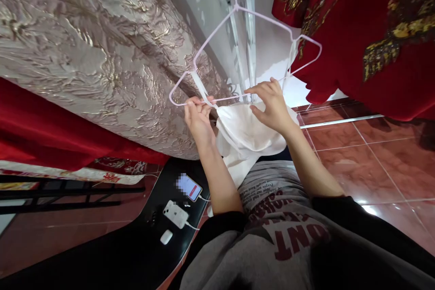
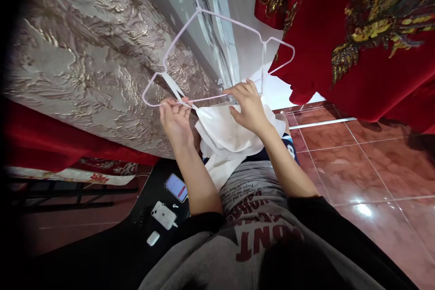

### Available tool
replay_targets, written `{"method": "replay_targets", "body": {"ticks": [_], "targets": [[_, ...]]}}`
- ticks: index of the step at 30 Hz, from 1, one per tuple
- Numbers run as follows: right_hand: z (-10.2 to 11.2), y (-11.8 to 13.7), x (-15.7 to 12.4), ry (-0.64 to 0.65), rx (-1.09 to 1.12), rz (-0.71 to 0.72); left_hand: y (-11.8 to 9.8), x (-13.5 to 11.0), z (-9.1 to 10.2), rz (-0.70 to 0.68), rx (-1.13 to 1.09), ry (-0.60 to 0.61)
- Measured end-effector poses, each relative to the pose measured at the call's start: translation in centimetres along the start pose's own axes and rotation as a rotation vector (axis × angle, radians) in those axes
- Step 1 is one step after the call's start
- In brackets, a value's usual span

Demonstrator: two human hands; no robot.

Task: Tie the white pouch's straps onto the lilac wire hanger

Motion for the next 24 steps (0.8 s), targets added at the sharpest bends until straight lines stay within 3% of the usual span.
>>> {"method": "replay_targets", "body": {"ticks": [2,5,7,9,12,17,21,22,24], "targets": [[0.0,-0.5,-0.2,-0.04,-0.009,-0.024,-0.3,-0.4,-0.2,0.039,0.007,0.06],[1.1,-0.4,0.0,-0.092,0.017,-0.035,-1.3,-1.8,-1.4,0.148,0.063,0.271],[1.8,-0.2,0.1,-0.103,0.033,-0.047,-2.6,-2.9,-1.7,0.194,0.157,0.389],[2.3,-0.2,0.1,-0.119,0.041,-0.064,-4.5,-3.7,-1.2,0.192,0.252,0.412],[2.8,-0.1,0.1,-0.144,0.046,-0.076,-7.8,-4.0,-0.4,0.134,0.258,0.349],[3.5,0.3,0.0,-0.139,0.054,-0.064,-10.7,-1.6,1.0,-0.069,-0.083,0.166],[3.4,0.3,-0.1,-0.098,0.044,-0.041,-9.2,-0.3,4.6,-0.242,-0.089,-0.187],[3.1,0.4,-0.2,-0.087,0.04,-0.036,-8.2,-0.3,5.0,-0.218,-0.061,-0.232],[2.3,0.9,-0.3,-0.064,0.032,-0.023,-6.1,-0.4,4.2,-0.103,-0.032,-0.182]]}}
Point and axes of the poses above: each hand's wrist, its own x-axis towards the middle knuckle, its own z-axis out of the back of the hand, y = z × x, the point moved 8 cm from there along x, towards the middle knuckle, and after that the axes turned 3 degrees about y, right-handed, at the moved point
